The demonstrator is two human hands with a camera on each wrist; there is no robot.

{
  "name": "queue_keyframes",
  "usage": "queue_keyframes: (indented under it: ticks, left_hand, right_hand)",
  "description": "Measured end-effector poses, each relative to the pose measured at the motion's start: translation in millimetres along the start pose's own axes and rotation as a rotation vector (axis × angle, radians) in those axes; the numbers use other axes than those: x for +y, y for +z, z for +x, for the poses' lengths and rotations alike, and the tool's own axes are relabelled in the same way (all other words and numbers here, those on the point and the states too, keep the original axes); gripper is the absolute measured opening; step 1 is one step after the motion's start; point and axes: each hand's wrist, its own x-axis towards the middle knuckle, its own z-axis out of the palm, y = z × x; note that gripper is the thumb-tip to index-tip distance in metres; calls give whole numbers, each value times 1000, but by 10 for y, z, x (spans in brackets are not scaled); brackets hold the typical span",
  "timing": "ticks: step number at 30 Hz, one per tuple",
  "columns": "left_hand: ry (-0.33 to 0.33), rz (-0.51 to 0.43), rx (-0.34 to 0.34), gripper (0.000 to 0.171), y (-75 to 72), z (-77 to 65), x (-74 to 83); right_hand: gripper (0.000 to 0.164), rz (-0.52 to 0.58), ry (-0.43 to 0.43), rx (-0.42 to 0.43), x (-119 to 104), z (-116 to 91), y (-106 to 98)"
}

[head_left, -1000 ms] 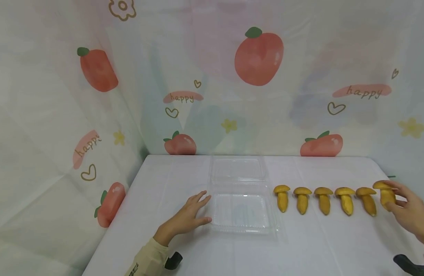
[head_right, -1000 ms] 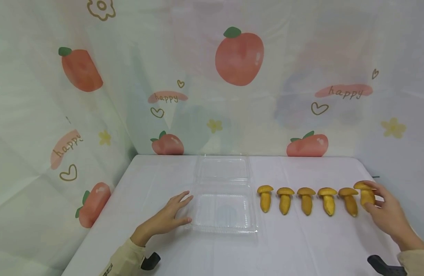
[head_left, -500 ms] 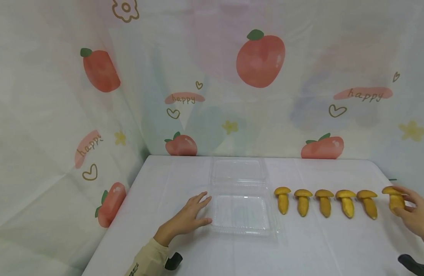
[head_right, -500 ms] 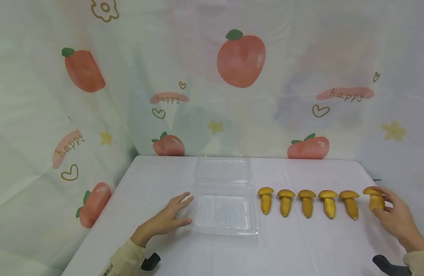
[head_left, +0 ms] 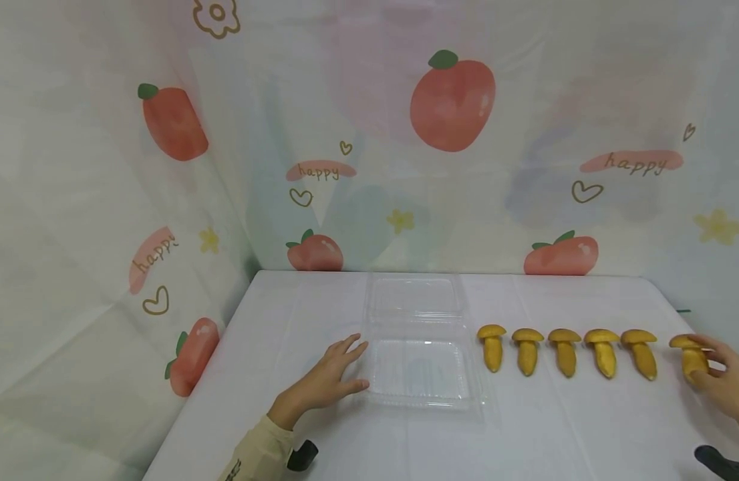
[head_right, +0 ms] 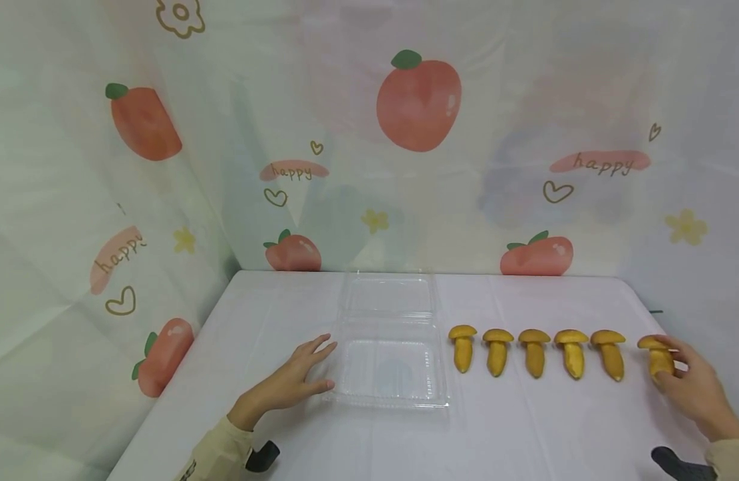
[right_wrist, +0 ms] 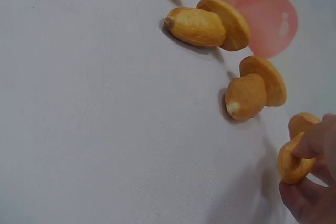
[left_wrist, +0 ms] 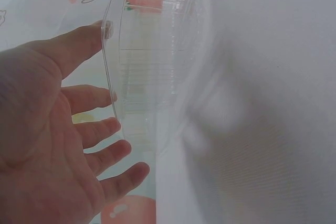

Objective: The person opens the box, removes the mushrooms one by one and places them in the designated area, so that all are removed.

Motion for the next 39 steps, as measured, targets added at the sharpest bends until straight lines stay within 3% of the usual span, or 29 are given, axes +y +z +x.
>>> queue_keyframes:
  ticks: [9, 15, 23, 32, 39]
  left_hand:
    - [1, -2, -1, 74, 4, 5, -9]
    - [-10, -6, -8, 74, 3, 8, 1]
    - [-13, 0, -7, 74, -4, 1, -9]
    - [-18, 1, -18, 74, -30, 4, 9]
    - [-11, 8, -8, 74, -9, -5, -11]
  right_hand:
    - [74, -21, -94, 29, -141, -55, 19]
    - [71, -22, -80, 11, -294, -130, 3]
    - [68, -28, -118, 12, -282, -71, 24]
    - [74, -21, -38, -28, -278, -43, 73]
    - [77, -41, 19, -5, -191, 28, 158]
